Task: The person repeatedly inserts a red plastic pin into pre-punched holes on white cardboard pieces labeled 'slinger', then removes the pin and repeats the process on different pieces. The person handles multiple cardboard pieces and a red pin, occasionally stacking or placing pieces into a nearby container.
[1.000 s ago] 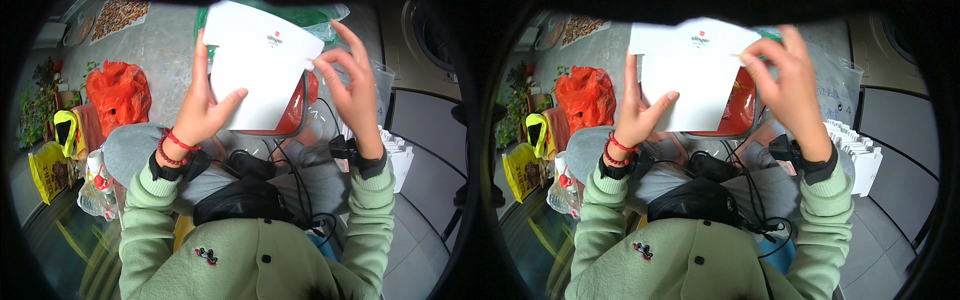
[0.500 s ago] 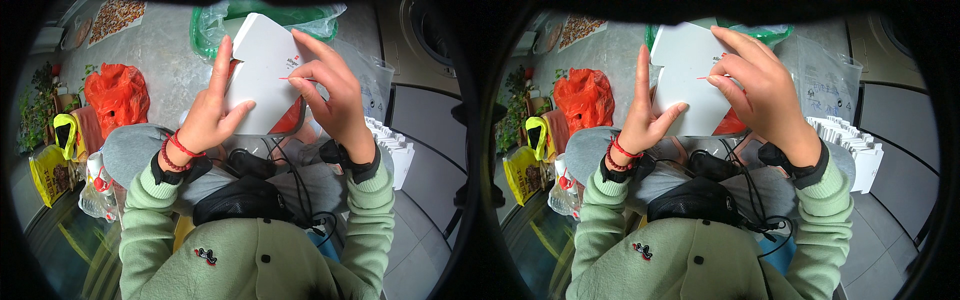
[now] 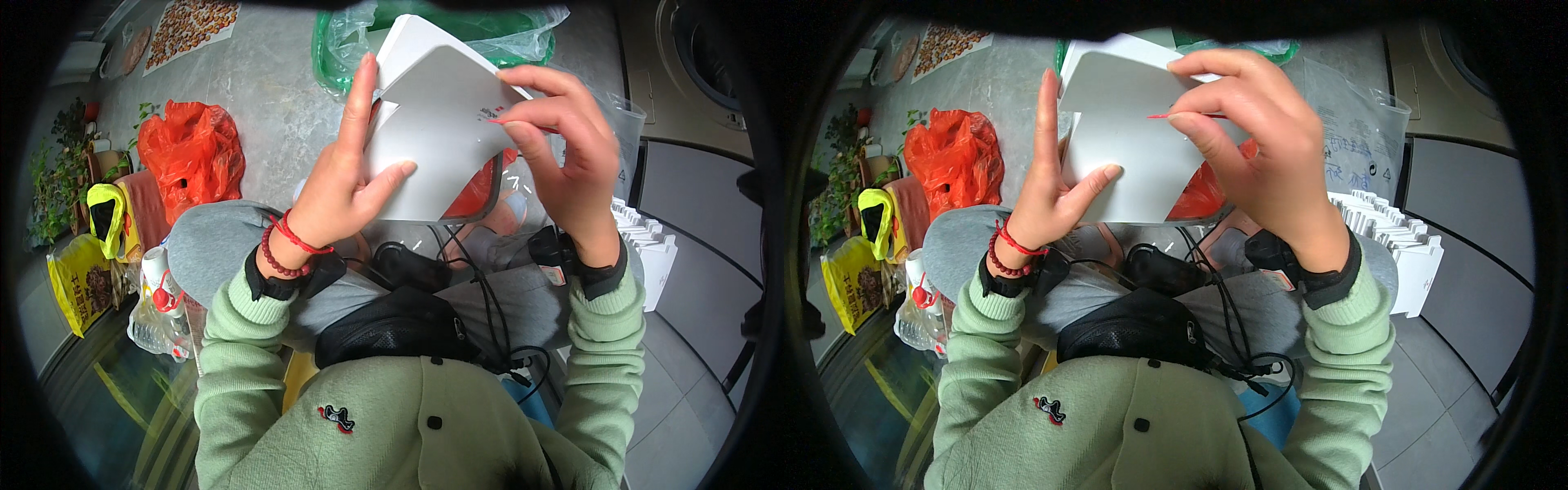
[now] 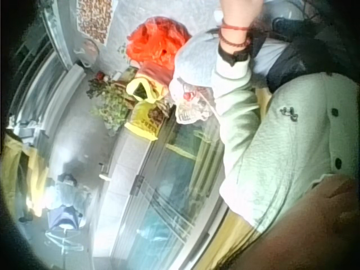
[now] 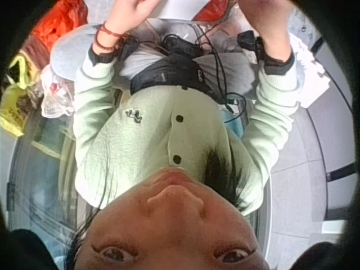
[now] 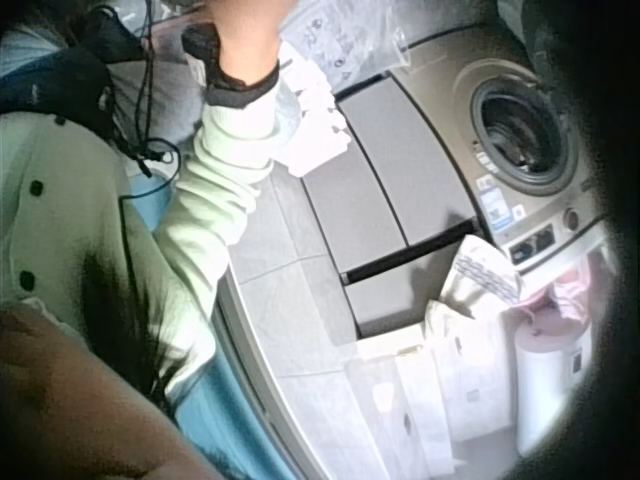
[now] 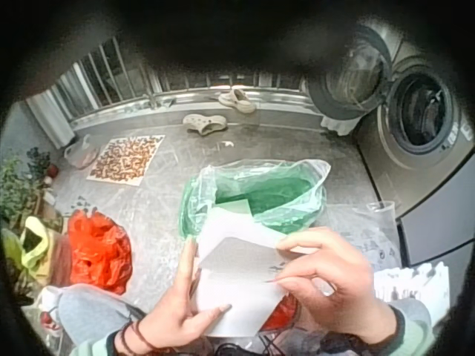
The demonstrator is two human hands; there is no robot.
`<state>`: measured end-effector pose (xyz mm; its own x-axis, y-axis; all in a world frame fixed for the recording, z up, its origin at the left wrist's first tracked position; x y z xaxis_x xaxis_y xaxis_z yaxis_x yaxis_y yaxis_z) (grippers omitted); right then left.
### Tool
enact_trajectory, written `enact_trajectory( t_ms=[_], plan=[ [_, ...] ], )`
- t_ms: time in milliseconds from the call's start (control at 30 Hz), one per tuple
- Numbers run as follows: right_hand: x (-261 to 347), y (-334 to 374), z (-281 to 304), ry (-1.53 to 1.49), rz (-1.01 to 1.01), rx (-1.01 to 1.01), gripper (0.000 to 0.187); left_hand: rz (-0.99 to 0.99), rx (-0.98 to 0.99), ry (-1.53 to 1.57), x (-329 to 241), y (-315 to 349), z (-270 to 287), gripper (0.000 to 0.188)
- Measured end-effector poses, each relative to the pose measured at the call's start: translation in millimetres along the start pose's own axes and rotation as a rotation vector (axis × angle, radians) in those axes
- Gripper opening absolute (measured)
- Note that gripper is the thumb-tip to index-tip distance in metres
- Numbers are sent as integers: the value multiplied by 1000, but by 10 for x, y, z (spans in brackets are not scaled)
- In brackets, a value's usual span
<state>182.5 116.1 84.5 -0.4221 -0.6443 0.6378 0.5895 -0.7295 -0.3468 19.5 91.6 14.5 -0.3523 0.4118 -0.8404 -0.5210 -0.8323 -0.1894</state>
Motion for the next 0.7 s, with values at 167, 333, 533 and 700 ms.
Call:
enact_trajectory(
  t_ms=[167, 333, 533, 700],
  plan=[
    [-183, 58, 86, -261, -101, -146, 6, 163, 158, 74, 147, 75, -94, 63],
    [-244, 10, 63, -65, -154, 98, 16, 195, 219, 264, 196, 85, -161, 48],
    [-275, 60, 19, -102, -174, 279, 20, 157, 236, 276, 186, 68, -118, 42],
    [-296, 88, -58, -11, -204, 366, 15, 275, 380, 254, 218, 122, -172, 36]
  ],
)
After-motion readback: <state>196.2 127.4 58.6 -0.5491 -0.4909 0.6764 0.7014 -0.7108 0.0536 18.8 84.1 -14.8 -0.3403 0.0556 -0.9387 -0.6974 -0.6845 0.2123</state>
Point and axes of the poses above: each hand's wrist, its own y-axis away from the middle knuckle, its own z-axis out of the back of the hand, x = y × z, the point moved 9 cm from there along -y, towards the middle knuckle, and after that the axes turned 14 degrees about x, right-handed, at the moved point
